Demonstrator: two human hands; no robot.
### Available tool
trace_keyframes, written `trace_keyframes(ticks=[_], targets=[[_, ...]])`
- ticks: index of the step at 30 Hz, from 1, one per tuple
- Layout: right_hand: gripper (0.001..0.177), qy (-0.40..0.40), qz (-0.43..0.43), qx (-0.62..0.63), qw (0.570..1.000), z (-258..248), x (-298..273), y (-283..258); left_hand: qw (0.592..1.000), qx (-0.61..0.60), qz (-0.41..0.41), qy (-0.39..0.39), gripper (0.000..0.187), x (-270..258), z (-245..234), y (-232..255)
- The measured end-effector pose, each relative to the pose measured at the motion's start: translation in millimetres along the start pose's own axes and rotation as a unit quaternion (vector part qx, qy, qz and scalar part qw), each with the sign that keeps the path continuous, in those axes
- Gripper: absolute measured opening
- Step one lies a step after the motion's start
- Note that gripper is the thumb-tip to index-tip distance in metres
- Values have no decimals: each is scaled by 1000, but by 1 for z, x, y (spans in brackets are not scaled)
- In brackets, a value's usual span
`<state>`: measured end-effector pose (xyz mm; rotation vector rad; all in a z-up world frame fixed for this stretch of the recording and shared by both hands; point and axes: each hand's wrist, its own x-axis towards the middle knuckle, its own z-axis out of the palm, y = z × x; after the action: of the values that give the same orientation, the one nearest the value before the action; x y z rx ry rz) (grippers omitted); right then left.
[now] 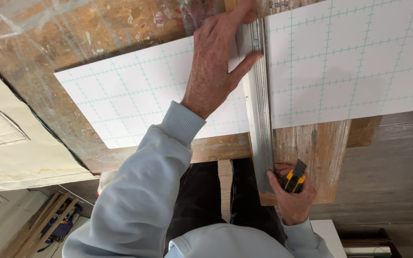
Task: Measuring and cutting pieces of white foam board using a straight edge and a utility knife.
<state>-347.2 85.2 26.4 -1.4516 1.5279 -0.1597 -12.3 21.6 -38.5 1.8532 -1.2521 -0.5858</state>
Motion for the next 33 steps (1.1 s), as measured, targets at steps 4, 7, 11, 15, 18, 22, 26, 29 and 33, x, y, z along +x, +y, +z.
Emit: trace_keyframes(ticks=[4, 7, 11, 15, 18, 22, 26, 29, 33], targets=[[30, 7, -21, -12, 1000, 1, 1, -5, 1000, 1, 6, 3, 79, 0, 1, -1], [27, 7, -3, -4, 1000, 0, 1, -7, 1000, 9, 10, 5, 76, 1, 2, 2], [25, 1, -14, 23, 1000, 0, 0, -1, 999, 33, 4, 2, 72, 3, -3, 9], [25, 5, 7, 12, 1000, -1, -1, -13, 1000, 30, -4, 0, 72, 3, 0, 9], [28, 1, 27, -56, 998, -2, 0, -18, 1000, 27, -8, 10, 76, 2, 2, 7], [28, 3, -10, -29, 1000, 0, 0, -20, 1000, -5, -17, 19, 83, 3, 3, 4], [30, 6, 52, -46, 998, -1, 0, -24, 999, -21, -12, 28, 85, 2, 5, 4], [29, 10, -16, -42, 999, -1, -1, -17, 1000, -1, -8, 23, 68, 4, 2, 6], [28, 11, -15, -7, 1000, 0, 0, -21, 1000, 25, 9, 11, 37, 5, -4, 12]])
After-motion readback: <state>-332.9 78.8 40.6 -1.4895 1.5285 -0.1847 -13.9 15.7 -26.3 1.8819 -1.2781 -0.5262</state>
